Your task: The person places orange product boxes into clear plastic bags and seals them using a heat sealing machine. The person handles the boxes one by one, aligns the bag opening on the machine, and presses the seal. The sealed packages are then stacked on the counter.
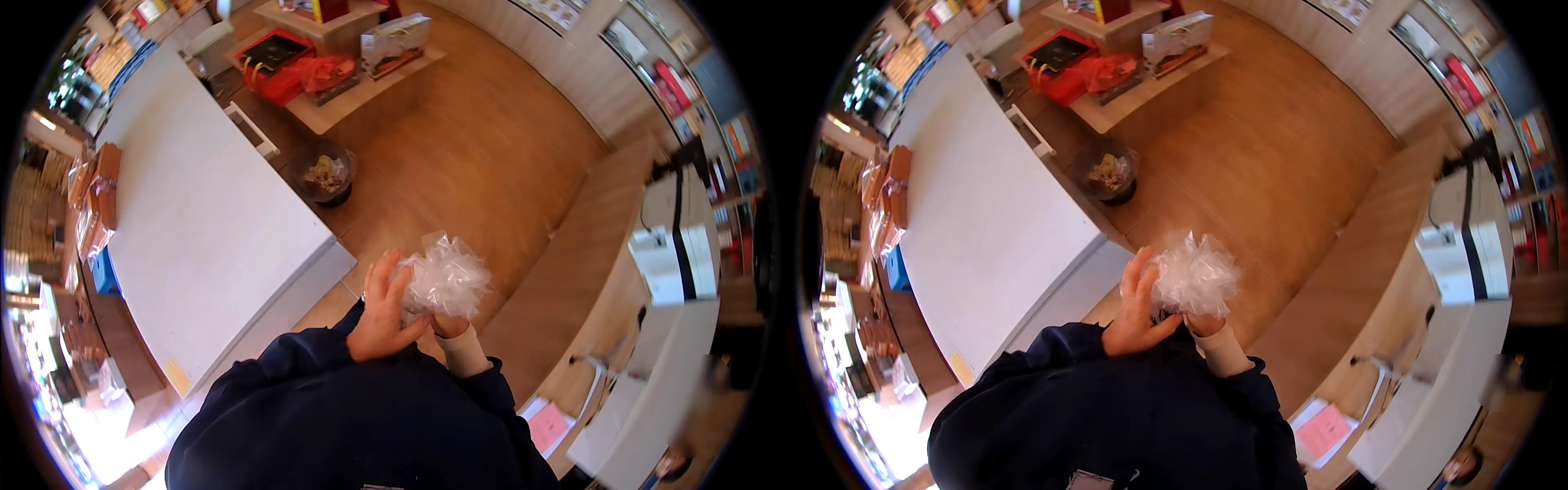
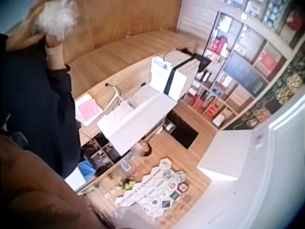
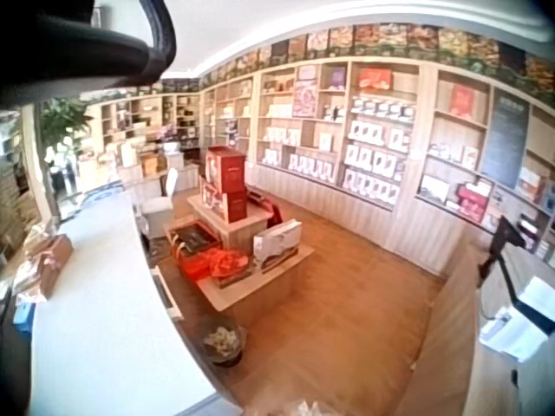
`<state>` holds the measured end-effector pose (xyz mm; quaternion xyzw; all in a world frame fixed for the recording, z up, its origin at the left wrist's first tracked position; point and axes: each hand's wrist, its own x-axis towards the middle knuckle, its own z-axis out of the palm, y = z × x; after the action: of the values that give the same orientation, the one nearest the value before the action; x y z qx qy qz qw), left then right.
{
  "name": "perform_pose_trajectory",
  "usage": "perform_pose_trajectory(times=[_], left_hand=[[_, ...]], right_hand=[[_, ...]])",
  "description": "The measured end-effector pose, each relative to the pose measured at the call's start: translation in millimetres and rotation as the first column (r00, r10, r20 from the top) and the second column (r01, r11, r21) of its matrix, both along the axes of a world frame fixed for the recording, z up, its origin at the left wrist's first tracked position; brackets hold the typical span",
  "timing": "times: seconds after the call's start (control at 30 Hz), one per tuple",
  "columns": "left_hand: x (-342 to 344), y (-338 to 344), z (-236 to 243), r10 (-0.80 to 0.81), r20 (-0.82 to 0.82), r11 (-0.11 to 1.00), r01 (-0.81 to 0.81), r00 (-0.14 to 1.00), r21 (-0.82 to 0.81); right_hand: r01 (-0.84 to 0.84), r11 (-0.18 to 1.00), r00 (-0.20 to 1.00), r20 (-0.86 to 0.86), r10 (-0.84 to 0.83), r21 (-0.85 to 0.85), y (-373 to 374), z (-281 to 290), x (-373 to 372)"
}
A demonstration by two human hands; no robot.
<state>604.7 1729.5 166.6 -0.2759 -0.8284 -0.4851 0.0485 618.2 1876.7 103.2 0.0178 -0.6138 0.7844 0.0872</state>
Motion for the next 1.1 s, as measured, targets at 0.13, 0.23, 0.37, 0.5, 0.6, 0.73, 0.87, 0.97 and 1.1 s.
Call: perform_pose_trajectory(times=[0.13, 0.23, 0.37, 0.5, 0.6, 0.73, 0.87, 0.97, 1.1], left_hand=[[-83.4, -26.8, -6.4, 0.177, -0.001, 0.984, -0.177, 0.984, 0.025], [-172.2, -69.8, -28.8, 0.481, -0.104, 0.847, -0.492, 0.871, -0.203], [-255.3, -126.3, -89.6, 0.748, -0.187, 0.509, -0.730, 0.637, -0.456], [-287.0, -134.0, -104.2, 0.781, -0.228, 0.304, -0.674, 0.581, -0.673], [-293.4, -130.1, -94.6, 0.815, -0.158, 0.312, -0.651, 0.558, -0.692], [-305.7, -126.1, -88.9, 0.814, -0.151, 0.274, -0.600, 0.561, -0.752], [-292.7, -118.4, -88.4, 0.862, -0.110, 0.231, -0.577, 0.494, -0.784], [-299.3, -126.6, -99.6, 0.853, -0.105, 0.227, -0.544, 0.511, -0.808], [-303.3, -127.4, -104.1, 0.858, -0.119, 0.189, -0.523, 0.500, -0.831]], right_hand=[[-0.144, 0.985, 0.979, 0.128, 0.156, -0.096, 40.7, -35.5, -112.4], [-0.137, 0.975, 0.921, 0.339, 0.191, -0.175, 60.1, -43.7, -196.8], [-0.156, 0.977, 0.863, 0.462, 0.206, -0.144, 46.1, -110.5, -311.2], [-0.367, 0.911, 0.850, 0.466, 0.247, 0.187, -0.7, -157.4, -411.9], [-0.603, 0.743, 0.790, 0.347, 0.506, 0.290, -44.2, -205.7, -475.6], [-0.629, 0.663, 0.776, 0.382, 0.503, 0.406, -104.6, -300.5, -529.0], [-0.708, 0.364, 0.657, 0.375, 0.654, 0.605, -146.7, -326.7, -562.5], [-0.708, 0.203, 0.568, 0.375, 0.733, 0.676, -169.3, -368.3, -597.4], [-0.706, -0.090, 0.447, 0.539, 0.714, 0.703, -200.6, -411.8, -634.9]])
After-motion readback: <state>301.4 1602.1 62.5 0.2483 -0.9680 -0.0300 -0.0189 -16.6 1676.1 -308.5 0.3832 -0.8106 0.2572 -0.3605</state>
